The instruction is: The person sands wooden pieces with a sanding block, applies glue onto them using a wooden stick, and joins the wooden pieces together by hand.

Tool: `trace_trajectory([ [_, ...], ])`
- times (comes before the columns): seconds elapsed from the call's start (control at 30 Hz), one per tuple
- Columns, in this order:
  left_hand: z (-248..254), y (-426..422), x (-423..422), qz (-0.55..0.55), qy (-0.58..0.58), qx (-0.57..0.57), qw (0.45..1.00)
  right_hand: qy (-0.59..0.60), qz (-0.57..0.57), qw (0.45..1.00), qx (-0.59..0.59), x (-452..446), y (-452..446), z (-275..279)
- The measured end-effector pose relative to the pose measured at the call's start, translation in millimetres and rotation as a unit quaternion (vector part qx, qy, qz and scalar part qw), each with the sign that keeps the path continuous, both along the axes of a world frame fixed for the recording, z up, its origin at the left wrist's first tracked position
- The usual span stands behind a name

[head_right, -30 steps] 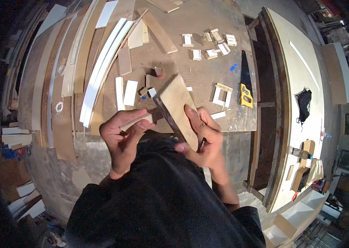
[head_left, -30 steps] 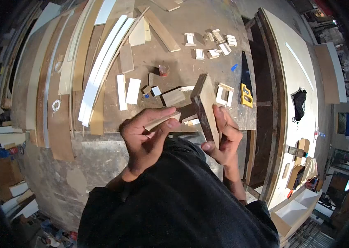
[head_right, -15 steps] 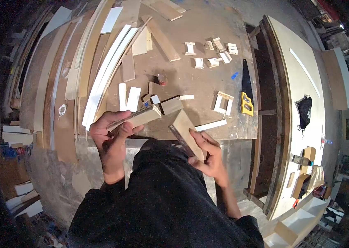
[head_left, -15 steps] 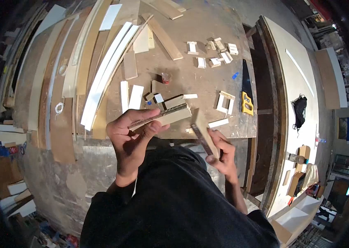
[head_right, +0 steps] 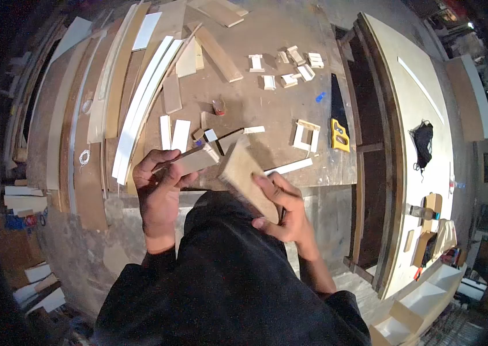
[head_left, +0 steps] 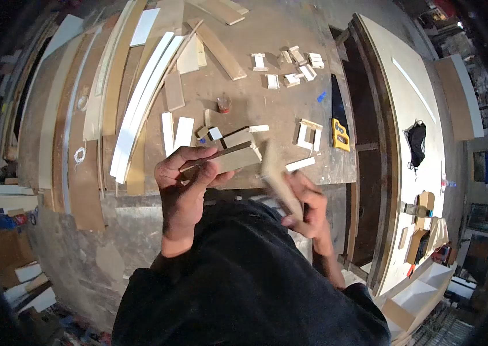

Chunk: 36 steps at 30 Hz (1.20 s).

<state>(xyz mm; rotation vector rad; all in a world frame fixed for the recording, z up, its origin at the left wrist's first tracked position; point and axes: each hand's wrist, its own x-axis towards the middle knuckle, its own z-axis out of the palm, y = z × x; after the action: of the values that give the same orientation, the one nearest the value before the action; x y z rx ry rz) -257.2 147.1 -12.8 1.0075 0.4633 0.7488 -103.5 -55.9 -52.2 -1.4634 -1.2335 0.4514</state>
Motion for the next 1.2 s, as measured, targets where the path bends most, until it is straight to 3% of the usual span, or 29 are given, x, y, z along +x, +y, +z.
trace_trajectory([
  [0.03, 2, 1, 0, 0.005, -0.002, 0.002, 1.0, -0.031, 0.005, 0.996, -0.085, 1, -5, -9],
  [0.1, 5, 2, -4, -0.026, -0.031, 0.023, 0.999, -0.02, 0.004, 0.997, -0.07, -2, -4, -22],
  [0.3, -4, -6, -5, -0.043, -0.013, 0.024, 0.999, 0.036, -0.022, 0.99, 0.134, -3, 5, -5],
  [0.37, -5, -12, -7, -0.064, 0.0, 0.048, 0.997, 0.007, -0.018, 0.994, 0.104, -6, 14, 14],
  [0.5, -8, -19, -9, -0.117, 0.03, 0.049, 0.992, 0.059, -0.031, 0.994, 0.082, -6, 13, 28],
  [0.57, 0, -13, -5, -0.021, -0.005, -0.019, 1.0, -0.042, -0.013, 0.997, 0.06, -1, 1, 3],
  [0.6, -3, -10, -6, -0.035, 0.023, 0.045, 0.998, 0.001, 0.0, 0.998, 0.063, -4, 5, -1],
  [0.73, -15, -25, -2, -0.104, 0.057, 0.072, 0.99, -0.022, -0.05, 0.995, 0.08, -6, 3, 5],
  [0.87, -14, -14, -9, -0.078, -0.007, -0.061, 0.995, -0.037, -0.033, 0.997, 0.056, 3, -4, -12],
  [0.97, -14, -13, -17, -0.069, 0.022, -0.054, 0.996, -0.031, -0.048, 0.998, -0.033, 4, -17, -27],
  [1.1, -19, -13, -11, -0.082, -0.012, -0.092, 0.992, 0.059, -0.091, 0.993, 0.052, -13, -15, -16],
  [1.2, -17, -21, -5, -0.09, 0.058, 0.047, 0.993, 0.049, -0.061, 0.991, 0.112, -21, 10, -5],
])
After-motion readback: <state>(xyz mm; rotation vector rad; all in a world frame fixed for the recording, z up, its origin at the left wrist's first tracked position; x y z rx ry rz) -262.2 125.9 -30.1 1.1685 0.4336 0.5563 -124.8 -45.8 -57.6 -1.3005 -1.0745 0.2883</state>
